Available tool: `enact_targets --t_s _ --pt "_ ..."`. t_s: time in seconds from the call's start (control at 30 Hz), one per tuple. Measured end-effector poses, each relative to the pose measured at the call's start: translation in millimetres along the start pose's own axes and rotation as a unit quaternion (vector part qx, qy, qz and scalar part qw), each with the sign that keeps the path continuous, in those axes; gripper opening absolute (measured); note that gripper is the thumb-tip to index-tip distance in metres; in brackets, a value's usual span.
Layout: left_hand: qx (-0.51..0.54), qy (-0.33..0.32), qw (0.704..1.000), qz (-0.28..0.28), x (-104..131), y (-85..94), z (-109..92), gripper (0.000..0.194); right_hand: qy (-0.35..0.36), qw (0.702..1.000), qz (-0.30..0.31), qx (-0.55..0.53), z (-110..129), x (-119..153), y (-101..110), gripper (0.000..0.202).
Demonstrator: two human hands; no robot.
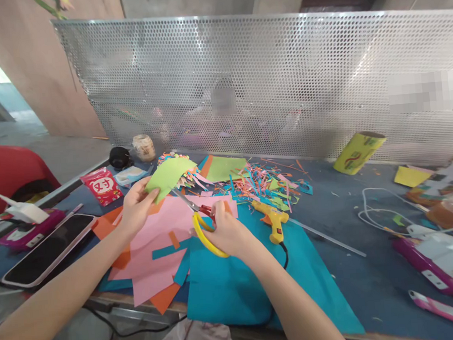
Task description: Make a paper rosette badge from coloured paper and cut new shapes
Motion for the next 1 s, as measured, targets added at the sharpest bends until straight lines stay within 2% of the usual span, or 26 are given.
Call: enact_targets --t_s 0.17,0.33,0.43,0.6,0.8,1.0 --pt "0.01 -0.019 1.0 0.02 3 -3.7 -9 0.043 -0.005 0.998 0.032 -0.047 -2 -1 -1 0.04" --pt "-0.011 -0.022 0.999 0.023 4 -3.2 -14 0.042 0.016 0.997 0.038 -0.063 -1 0 -1 0.036" --pt "-0.004 -0.015 1.0 0.026 4 -3.4 -13 0.044 0.025 0.998 0.032 -0.054 -2 -1 -4 0.035" --pt "0.006 -0.015 0.999 0.036 4 -4.3 -11 0.045 0.044 0.998 -0.013 -0.038 -3 -4 -3 0.034" --pt "-0.003 0.011 0.999 0.052 7 -5.9 -16 0.045 0.033 0.998 0.027 -0.035 0 -2 -1 0.033" --pt "0.023 0.031 0.996 0.079 6 -10.5 -16 0.047 0.021 0.999 0.017 -0.038 0 -4 -3 0.032"
Point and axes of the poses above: each hand's wrist, its own x-axis away from the middle knuckle, its own y-axis out of the back of the hand, z = x × y, the point moved 4 cm from there along -x, towards the middle knuckle, and after that the axes turned 5 degrees about -y, right-handed, at the moved point
